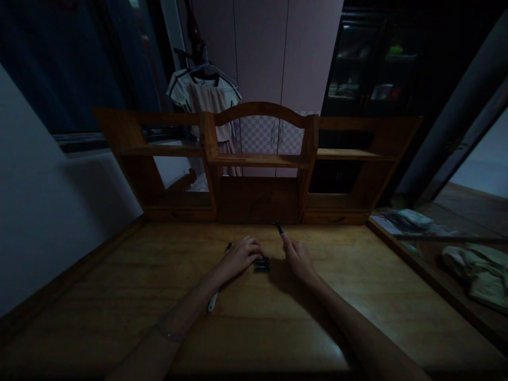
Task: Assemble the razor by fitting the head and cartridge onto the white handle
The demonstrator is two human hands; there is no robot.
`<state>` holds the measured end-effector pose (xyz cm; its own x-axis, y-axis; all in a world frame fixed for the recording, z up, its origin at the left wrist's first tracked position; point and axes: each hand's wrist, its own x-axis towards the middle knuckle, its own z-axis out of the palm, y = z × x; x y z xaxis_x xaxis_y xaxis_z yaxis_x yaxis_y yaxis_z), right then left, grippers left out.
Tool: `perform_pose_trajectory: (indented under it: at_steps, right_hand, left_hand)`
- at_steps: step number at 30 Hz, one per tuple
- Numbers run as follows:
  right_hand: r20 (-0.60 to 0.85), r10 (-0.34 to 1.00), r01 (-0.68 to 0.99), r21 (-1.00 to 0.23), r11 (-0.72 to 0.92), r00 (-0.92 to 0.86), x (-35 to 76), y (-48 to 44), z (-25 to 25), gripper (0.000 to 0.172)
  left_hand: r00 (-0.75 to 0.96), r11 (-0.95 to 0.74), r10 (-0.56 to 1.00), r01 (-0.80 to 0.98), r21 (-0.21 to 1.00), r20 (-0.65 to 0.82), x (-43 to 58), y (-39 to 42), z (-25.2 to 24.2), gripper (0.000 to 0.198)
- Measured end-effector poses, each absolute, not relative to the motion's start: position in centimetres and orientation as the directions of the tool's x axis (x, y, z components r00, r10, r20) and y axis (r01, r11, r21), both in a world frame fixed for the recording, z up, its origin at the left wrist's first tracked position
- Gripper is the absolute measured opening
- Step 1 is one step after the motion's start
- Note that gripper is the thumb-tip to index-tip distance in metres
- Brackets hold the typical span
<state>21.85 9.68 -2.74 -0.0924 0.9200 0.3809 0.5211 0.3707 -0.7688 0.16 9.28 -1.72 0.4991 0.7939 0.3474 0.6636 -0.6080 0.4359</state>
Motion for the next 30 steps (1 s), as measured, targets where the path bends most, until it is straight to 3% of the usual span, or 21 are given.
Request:
perform_pose_trajectory:
  at_steps: [10,30]
  right_hand:
    - [0.401,0.912,0.524,-0.759,0.386,-0.090,22.0,9.5,-2.5,0.061]
    - [0.399,0.912,0.526,-0.758,0.385,-0.093,21.8,9.1,-1.9,0.060]
  left_hand:
    - [0.447,-0.579,0.803,0.743,0.335,0.394,1.6,8.9,-2.5,0.008]
    - [0.431,-0.560,0.827,0.690,0.459,0.361,1.0,9.1,-2.7,0.006]
